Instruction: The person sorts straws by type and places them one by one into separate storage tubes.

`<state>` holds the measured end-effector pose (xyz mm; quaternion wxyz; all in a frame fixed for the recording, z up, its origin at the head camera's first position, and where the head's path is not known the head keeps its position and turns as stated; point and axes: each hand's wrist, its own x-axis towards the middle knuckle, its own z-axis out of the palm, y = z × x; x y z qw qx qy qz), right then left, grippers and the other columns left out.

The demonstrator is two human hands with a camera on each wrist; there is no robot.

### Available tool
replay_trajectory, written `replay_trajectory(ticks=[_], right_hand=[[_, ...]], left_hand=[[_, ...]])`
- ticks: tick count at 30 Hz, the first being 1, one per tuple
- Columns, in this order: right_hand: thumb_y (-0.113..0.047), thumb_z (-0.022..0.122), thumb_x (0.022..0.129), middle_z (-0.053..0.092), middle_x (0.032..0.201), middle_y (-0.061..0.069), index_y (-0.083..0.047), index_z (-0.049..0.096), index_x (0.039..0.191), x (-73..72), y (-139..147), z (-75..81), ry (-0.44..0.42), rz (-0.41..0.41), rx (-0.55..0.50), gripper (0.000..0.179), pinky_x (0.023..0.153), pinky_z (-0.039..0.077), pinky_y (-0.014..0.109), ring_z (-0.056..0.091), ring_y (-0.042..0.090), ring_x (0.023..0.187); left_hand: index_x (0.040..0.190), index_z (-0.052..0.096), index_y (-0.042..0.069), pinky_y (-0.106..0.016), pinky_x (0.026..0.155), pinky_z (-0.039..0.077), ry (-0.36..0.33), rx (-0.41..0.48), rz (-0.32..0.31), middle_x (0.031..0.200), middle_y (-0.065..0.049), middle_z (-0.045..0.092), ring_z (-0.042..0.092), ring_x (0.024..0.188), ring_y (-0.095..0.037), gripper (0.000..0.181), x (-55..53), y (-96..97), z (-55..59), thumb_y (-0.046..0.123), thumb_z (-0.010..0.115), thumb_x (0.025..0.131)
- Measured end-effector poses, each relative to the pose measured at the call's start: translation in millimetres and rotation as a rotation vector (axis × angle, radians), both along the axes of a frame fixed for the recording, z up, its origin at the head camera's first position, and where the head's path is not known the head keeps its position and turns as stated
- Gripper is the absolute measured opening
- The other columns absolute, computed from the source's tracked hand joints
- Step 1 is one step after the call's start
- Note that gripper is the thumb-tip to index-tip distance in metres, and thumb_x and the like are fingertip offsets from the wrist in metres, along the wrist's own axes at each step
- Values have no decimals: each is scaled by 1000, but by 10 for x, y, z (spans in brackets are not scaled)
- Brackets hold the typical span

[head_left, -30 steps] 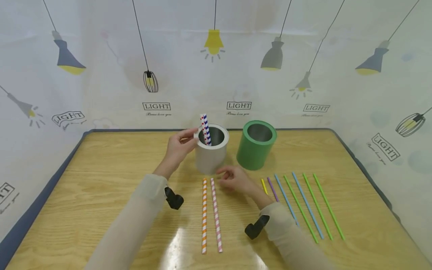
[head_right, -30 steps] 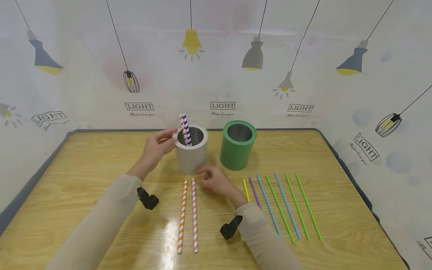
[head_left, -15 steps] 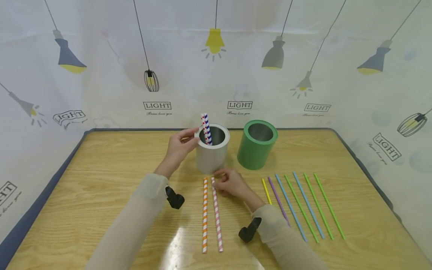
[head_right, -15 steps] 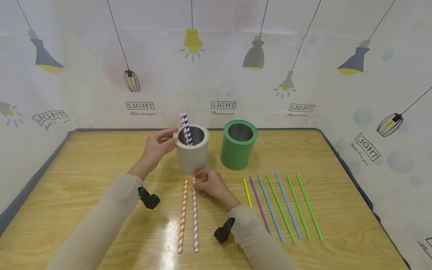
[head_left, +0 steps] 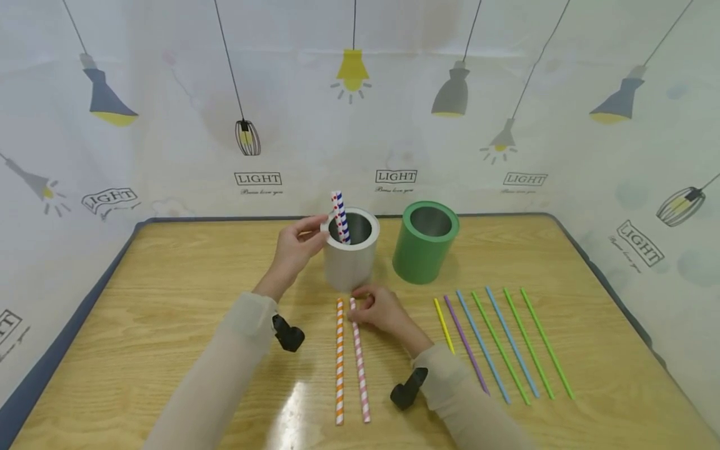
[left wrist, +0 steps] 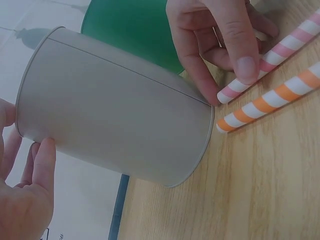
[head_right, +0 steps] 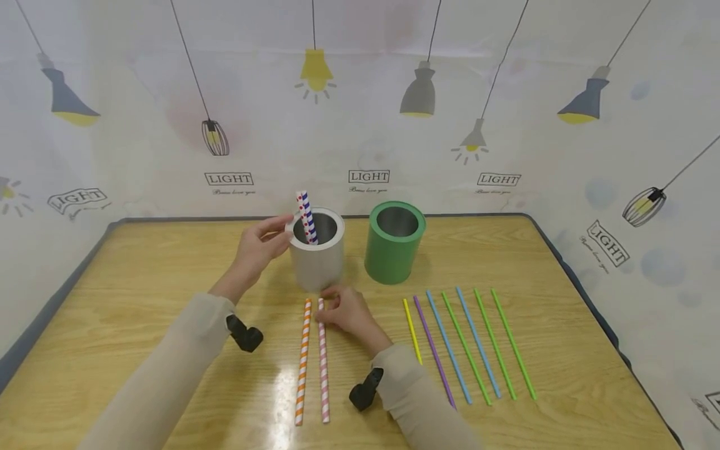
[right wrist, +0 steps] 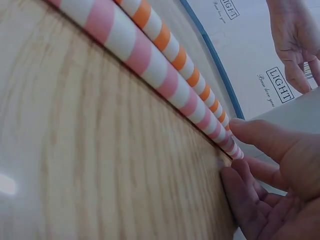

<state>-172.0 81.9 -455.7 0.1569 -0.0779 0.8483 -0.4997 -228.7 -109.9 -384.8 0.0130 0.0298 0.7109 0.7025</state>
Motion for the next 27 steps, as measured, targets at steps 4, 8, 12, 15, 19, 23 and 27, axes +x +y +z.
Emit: replay_trajectory(ticks=[4, 8, 12, 15, 19, 23, 27], right_hand=[[-14, 77, 74, 55, 67, 4, -1, 61, 108, 15, -1, -19, 16, -12, 22, 40, 45, 40, 21, 48, 12, 51], [-16, 77, 74, 55, 69, 4, -2, 61, 109, 7, -8, -20, 4, -19, 32, 41, 46, 41, 21, 48, 12, 54], [-16, 78, 73, 56, 72, 5, -2, 62, 108, 1, -16, -8, -1, -24, 38, 42, 47, 43, 21, 50, 12, 57], [-14, 78, 72, 57, 72, 4, -1, 62, 107, 9, -28, 14, 13, -28, 41, 41, 48, 44, 21, 50, 12, 59], [-11, 79, 71, 57, 72, 4, 1, 62, 106, 12, -43, 26, 26, -40, 43, 40, 49, 44, 20, 50, 11, 62], [-4, 77, 71, 59, 69, 4, 2, 62, 104, 11, -50, 8, 35, -56, 29, 36, 48, 47, 20, 53, 9, 56], [0, 75, 71, 58, 67, 4, 2, 63, 102, 13, -58, 6, 19, -81, 17, 34, 45, 48, 21, 52, 9, 52]], left_hand=[[122, 57, 3, -27, 82, 52, 5, 9, -4, 117, -14, 54, 55, 101, -22, 37, -3, 15, -4, 4, 61, 85], [123, 56, 3, -26, 83, 51, -1, 5, -3, 118, -14, 53, 54, 102, -22, 38, 9, 22, 9, 3, 60, 85], [123, 56, 3, -26, 83, 51, -2, -1, -1, 118, -15, 53, 54, 103, -23, 38, 20, 22, 19, 3, 60, 85], [122, 56, 3, -26, 82, 52, 5, -6, 2, 118, -15, 53, 54, 103, -23, 38, 18, 20, 15, 3, 60, 85], [122, 56, 2, -26, 82, 52, 10, -5, 8, 118, -15, 54, 55, 102, -23, 37, 16, 19, 12, 3, 60, 85], [122, 56, 2, -26, 82, 52, 9, -7, 10, 117, -14, 54, 54, 101, -22, 38, 10, 16, 6, 3, 61, 85], [122, 57, 3, -27, 82, 52, 5, -13, 5, 118, -14, 54, 54, 102, -22, 38, 2, 13, 0, 5, 61, 85]])
